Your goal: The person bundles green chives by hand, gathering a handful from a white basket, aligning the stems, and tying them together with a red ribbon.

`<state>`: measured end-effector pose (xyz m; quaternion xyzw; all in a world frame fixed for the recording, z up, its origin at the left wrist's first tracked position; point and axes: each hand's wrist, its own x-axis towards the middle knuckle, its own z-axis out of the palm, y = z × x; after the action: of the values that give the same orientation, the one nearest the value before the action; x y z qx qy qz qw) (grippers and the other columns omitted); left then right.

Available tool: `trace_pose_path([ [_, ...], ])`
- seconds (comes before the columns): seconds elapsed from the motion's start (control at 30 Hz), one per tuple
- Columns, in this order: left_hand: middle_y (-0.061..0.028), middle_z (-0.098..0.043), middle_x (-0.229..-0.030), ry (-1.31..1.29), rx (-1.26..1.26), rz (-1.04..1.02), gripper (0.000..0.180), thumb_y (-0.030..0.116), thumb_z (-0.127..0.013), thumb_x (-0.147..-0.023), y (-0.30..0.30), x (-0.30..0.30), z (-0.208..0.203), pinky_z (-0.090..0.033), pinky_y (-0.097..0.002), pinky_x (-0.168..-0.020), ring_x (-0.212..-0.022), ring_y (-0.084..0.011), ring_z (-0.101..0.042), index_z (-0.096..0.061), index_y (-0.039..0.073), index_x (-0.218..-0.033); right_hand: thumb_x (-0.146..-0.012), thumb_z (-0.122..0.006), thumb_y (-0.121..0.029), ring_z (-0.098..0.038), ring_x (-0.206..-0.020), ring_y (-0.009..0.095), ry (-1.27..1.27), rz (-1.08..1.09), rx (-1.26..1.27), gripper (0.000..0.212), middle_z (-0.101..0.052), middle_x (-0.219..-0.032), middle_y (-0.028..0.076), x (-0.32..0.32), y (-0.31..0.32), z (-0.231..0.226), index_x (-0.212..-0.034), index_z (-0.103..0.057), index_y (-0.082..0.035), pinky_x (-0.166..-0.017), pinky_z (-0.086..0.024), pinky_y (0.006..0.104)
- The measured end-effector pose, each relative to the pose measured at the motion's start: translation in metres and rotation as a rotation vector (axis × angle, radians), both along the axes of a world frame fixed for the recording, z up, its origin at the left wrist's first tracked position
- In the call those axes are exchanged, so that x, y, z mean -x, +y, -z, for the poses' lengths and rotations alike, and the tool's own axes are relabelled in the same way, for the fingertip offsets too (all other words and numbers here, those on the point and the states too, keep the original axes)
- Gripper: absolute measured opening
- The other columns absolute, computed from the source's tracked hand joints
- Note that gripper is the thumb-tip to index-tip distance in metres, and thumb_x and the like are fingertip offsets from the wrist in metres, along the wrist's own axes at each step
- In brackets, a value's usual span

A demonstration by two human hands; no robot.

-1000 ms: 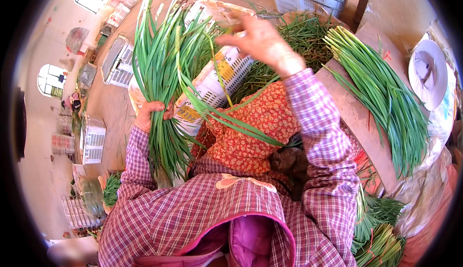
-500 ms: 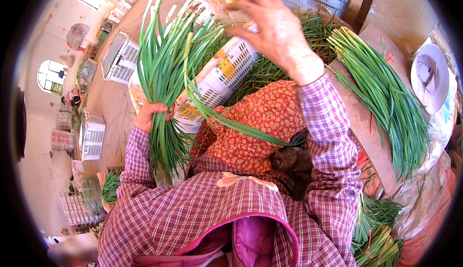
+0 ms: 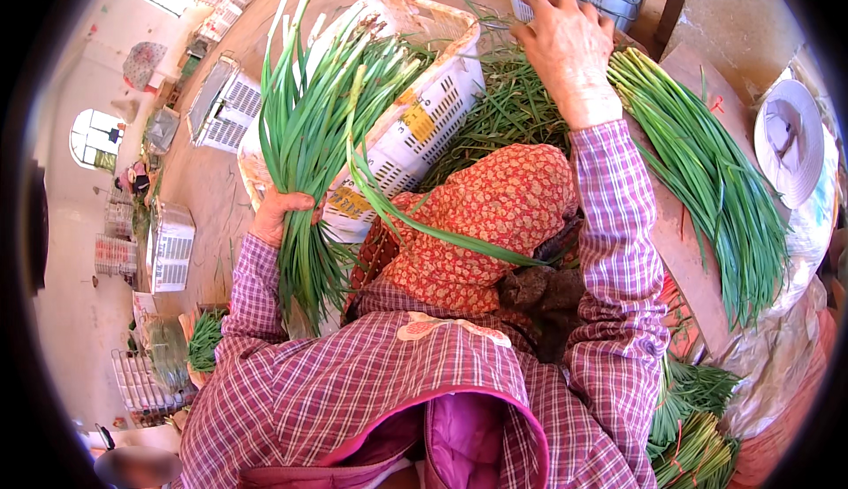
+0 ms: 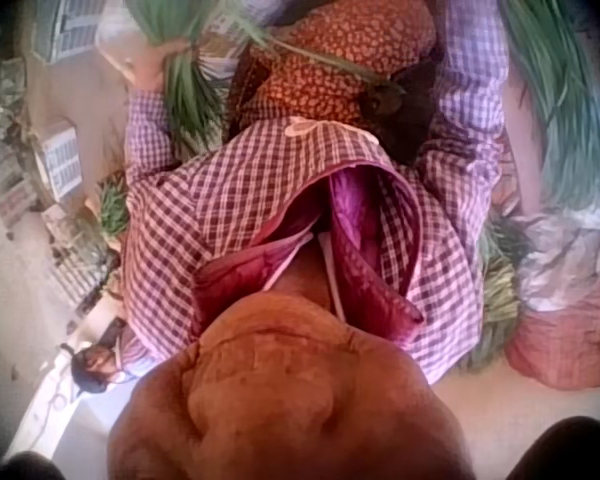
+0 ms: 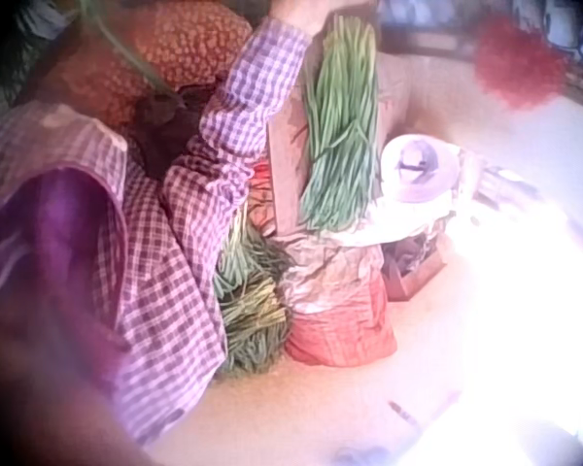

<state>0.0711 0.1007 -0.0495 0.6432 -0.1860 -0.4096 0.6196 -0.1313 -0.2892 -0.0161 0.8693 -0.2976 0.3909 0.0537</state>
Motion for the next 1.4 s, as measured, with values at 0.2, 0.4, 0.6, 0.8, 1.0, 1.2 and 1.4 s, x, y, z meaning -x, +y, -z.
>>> trace_pose_path([
  [0.2, -0.0135, -0.067, -0.09, -0.065, -0.026, -0.002, 0.06, -0.001, -0.073, -0.069, -0.011, 0.013, -0.004, -0.056, -0.0323, -0.06, -0.069, -0.0212, -0.066, -0.054, -0.002, -0.125, -0.092, -0.063, -0.041, -0.063, -0.1, 0.026, 0.078, -0.519, -0.15, 0.033, -0.068, -0.099, 0.009, -0.026, 0.076, -0.043, -0.103, -0.073, -0.012, -0.095, -0.043, 0.0504],
  [0.4, -0.0142, -0.069, -0.095, -0.048, -0.011, 0.069, 0.063, -0.003, -0.074, -0.069, -0.016, 0.012, -0.01, -0.058, -0.0314, -0.063, -0.073, -0.0212, -0.068, -0.053, 0.0, -0.128, -0.083, -0.07, -0.051, -0.054, -0.119, 0.033, 0.17, -0.466, -0.162, 0.052, -0.06, -0.128, 0.009, -0.052, 0.081, -0.022, -0.118, -0.068, -0.014, -0.102, -0.039, 0.055],
  [0.6, -0.0188, -0.066, -0.088, -0.044, -0.037, 0.106, 0.066, 0.004, -0.073, -0.063, -0.018, 0.012, -0.005, -0.055, -0.0354, -0.056, -0.065, -0.025, -0.065, -0.052, -0.003, -0.126, -0.074, -0.072, -0.06, -0.054, -0.119, 0.036, 0.107, -0.86, -0.549, 0.061, -0.061, -0.119, 0.015, -0.064, 0.066, -0.008, -0.11, -0.074, -0.01, -0.104, -0.035, 0.0604],
  [0.8, -0.022, -0.067, -0.089, 0.024, 0.008, 0.138, 0.067, 0.005, -0.073, -0.063, -0.011, 0.01, 0.0, -0.055, -0.0363, -0.056, -0.066, -0.0273, -0.065, -0.052, -0.005, -0.126, -0.09, -0.063, -0.034, -0.066, -0.093, 0.033, -0.02, -0.691, -0.264, 0.028, -0.066, -0.09, 0.012, -0.054, 0.077, -0.009, -0.103, -0.071, -0.01, -0.098, -0.039, 0.0608],
  [1.0, -0.023, -0.068, -0.092, -0.046, -0.036, 0.06, 0.071, 0.001, -0.073, -0.063, -0.004, 0.01, -0.001, -0.057, -0.0358, -0.055, -0.068, -0.028, -0.068, -0.05, -0.005, -0.131, -0.092, -0.062, -0.027, -0.069, -0.068, 0.03, -0.119, -0.495, -0.144, 0.017, -0.067, -0.071, 0.012, -0.044, 0.039, -0.001, -0.099, -0.067, -0.012, -0.067, -0.056, 0.0441],
  [1.2, -0.0215, -0.07, -0.092, -0.087, -0.041, -0.005, 0.072, -0.004, -0.073, -0.065, 0.004, 0.014, -0.003, -0.058, -0.0351, -0.057, -0.07, -0.0271, -0.069, -0.049, -0.004, -0.133, -0.097, -0.059, -0.037, -0.073, -0.077, 0.026, 0.006, -0.11, -0.122, 0.032, -0.073, -0.085, 0.011, -0.004, -0.064, -0.01, -0.111, -0.067, -0.008, -0.069, -0.057, 0.0387],
  [1.4, -0.019, -0.069, -0.104, -0.103, -0.09, 0.039, 0.074, -0.007, -0.072, -0.065, 0.004, 0.01, -0.004, -0.058, -0.0344, -0.067, -0.077, -0.0268, -0.07, -0.049, -0.001, -0.135, -0.094, -0.06, -0.047, -0.065, -0.108, 0.031, 0.129, -0.36, -0.11, 0.047, -0.068, -0.119, 0.015, -0.017, -0.009, -0.038, -0.124, -0.065, -0.011, -0.095, -0.05, 0.0405],
])
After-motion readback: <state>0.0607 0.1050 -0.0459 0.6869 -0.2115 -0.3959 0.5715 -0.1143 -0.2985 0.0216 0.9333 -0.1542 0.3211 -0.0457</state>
